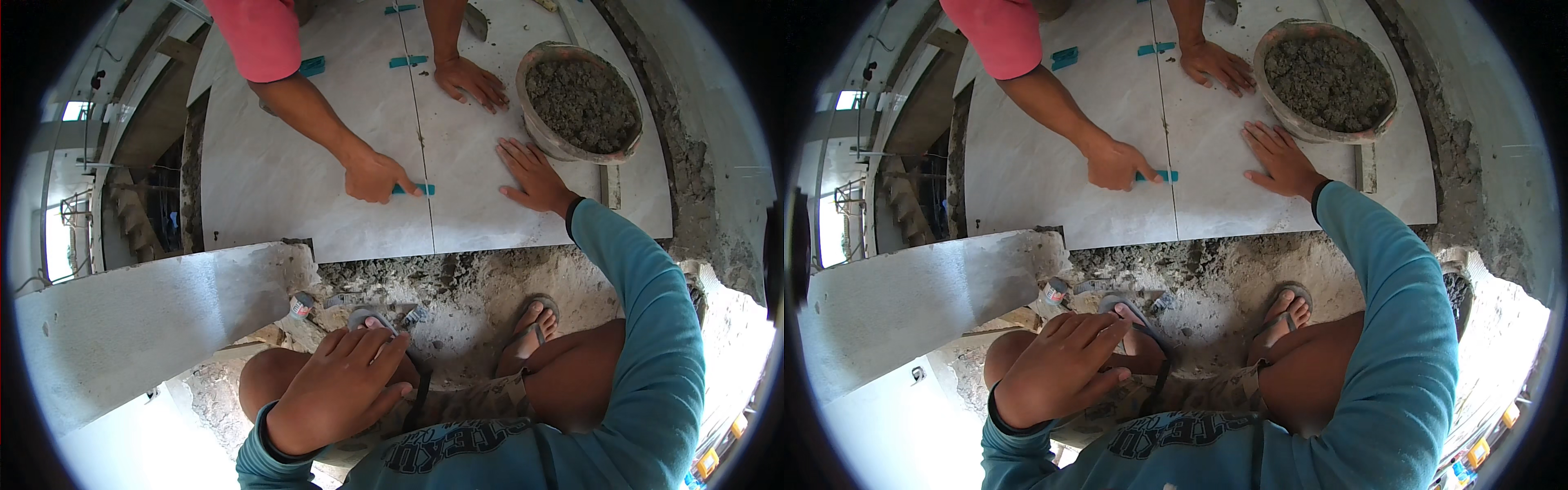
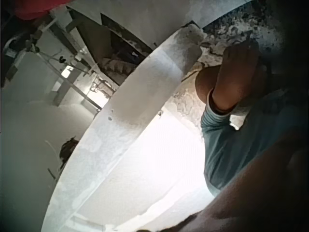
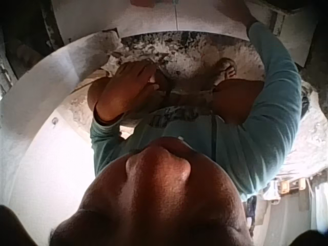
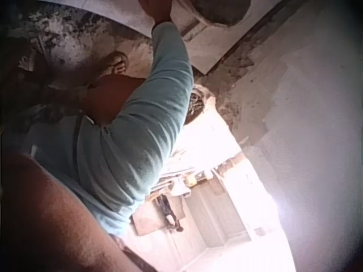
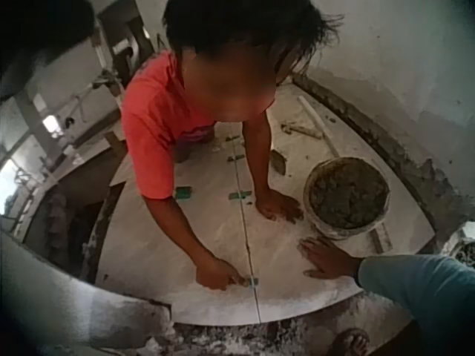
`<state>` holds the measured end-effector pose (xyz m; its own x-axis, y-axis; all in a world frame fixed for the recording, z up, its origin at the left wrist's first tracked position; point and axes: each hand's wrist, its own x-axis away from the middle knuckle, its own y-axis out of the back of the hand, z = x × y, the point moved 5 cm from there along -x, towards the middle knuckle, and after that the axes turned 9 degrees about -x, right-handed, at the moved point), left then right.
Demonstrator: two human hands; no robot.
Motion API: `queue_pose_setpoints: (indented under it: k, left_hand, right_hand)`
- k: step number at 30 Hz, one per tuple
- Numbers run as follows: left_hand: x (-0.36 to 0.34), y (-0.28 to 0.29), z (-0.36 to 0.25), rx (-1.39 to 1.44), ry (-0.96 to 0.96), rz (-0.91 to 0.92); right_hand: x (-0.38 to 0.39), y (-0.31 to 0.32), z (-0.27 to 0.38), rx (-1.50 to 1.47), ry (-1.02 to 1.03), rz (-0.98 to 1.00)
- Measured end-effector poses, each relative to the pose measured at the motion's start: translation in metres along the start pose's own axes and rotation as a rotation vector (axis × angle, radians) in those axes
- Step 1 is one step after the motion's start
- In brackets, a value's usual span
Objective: The person installs floor tiles by pressing and tapping them with a rubber mallet, then inserts tile leveling spacers and wedges into the joints between the tiles by hand.
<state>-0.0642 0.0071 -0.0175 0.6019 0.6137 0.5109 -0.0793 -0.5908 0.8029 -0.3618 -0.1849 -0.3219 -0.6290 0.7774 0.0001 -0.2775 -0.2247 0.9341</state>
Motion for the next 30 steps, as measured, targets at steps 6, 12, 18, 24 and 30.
queue_pose_setpoints:
  k: [6, 12, 18, 24, 30]
  left_hand:
    - [-0.001, 0.0, 0.001, 0.017, -0.001, -0.003]
    - [-0.001, 0.003, 0.001, 0.022, -0.001, 0.004]
    - [0.0, 0.004, 0.001, 0.023, -0.009, -0.017]
    - [-0.004, 0.005, 0.0, 0.0, -0.03, -0.014]
    - [-0.002, 0.007, 0.0, -0.014, -0.024, -0.034]
  right_hand:
    - [0.0, 0.0, 0.0, -0.002, -0.002, 0.005]
    - [0.002, 0.001, -0.002, -0.02, 0.038, -0.064]
    - [0.01, -0.004, 0.016, -0.236, 0.277, 0.0]
    - [0.055, -0.044, 0.128, -0.528, 0.816, 0.212]
    - [0.112, -0.083, 0.204, -0.69, 0.947, 0.703]
